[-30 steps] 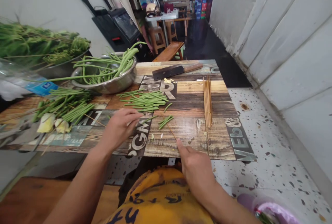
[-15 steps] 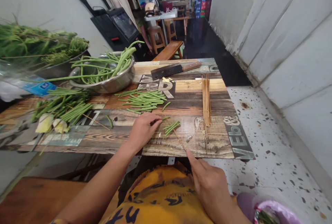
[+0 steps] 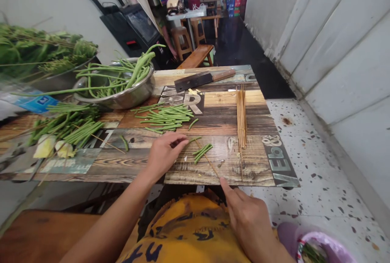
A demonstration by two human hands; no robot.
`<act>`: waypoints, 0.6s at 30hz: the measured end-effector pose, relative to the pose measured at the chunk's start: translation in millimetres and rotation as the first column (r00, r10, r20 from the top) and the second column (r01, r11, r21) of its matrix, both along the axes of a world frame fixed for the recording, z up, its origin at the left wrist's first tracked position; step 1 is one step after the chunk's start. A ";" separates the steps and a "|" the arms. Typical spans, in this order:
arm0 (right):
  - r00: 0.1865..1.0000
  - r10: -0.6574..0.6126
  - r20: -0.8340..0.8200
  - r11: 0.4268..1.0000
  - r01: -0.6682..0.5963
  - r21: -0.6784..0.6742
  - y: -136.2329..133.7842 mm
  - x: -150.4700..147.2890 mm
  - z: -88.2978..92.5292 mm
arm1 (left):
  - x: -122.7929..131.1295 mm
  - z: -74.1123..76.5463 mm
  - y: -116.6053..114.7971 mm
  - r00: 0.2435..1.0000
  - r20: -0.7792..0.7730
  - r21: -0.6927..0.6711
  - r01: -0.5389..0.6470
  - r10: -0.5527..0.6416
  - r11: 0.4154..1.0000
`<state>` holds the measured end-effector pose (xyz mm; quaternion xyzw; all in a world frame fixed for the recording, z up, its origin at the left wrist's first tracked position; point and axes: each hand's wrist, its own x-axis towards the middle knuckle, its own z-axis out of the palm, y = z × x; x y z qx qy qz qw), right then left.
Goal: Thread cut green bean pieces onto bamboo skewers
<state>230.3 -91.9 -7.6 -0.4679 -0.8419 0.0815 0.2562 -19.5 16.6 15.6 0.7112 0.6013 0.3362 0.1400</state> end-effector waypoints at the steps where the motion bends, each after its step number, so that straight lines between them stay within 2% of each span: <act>1: 1.000 -0.001 0.003 1.000 0.001 -0.004 -0.3 -0.1 0.0 | 3.2 -1.5 0.0 1.000 -0.014 0.002 0.025 -0.025 1.000; 6: 1.000 0.019 0.003 0.999 -0.019 -0.032 -3.6 1.2 -1.2 | 10.9 -2.8 0.5 0.997 -0.071 -0.001 0.044 -0.044 0.999; 18: 0.999 0.042 0.018 0.997 -0.041 -0.061 -7.0 2.2 -3.2 | 11.9 -2.8 1.6 0.999 -0.042 -0.041 0.009 -0.011 0.999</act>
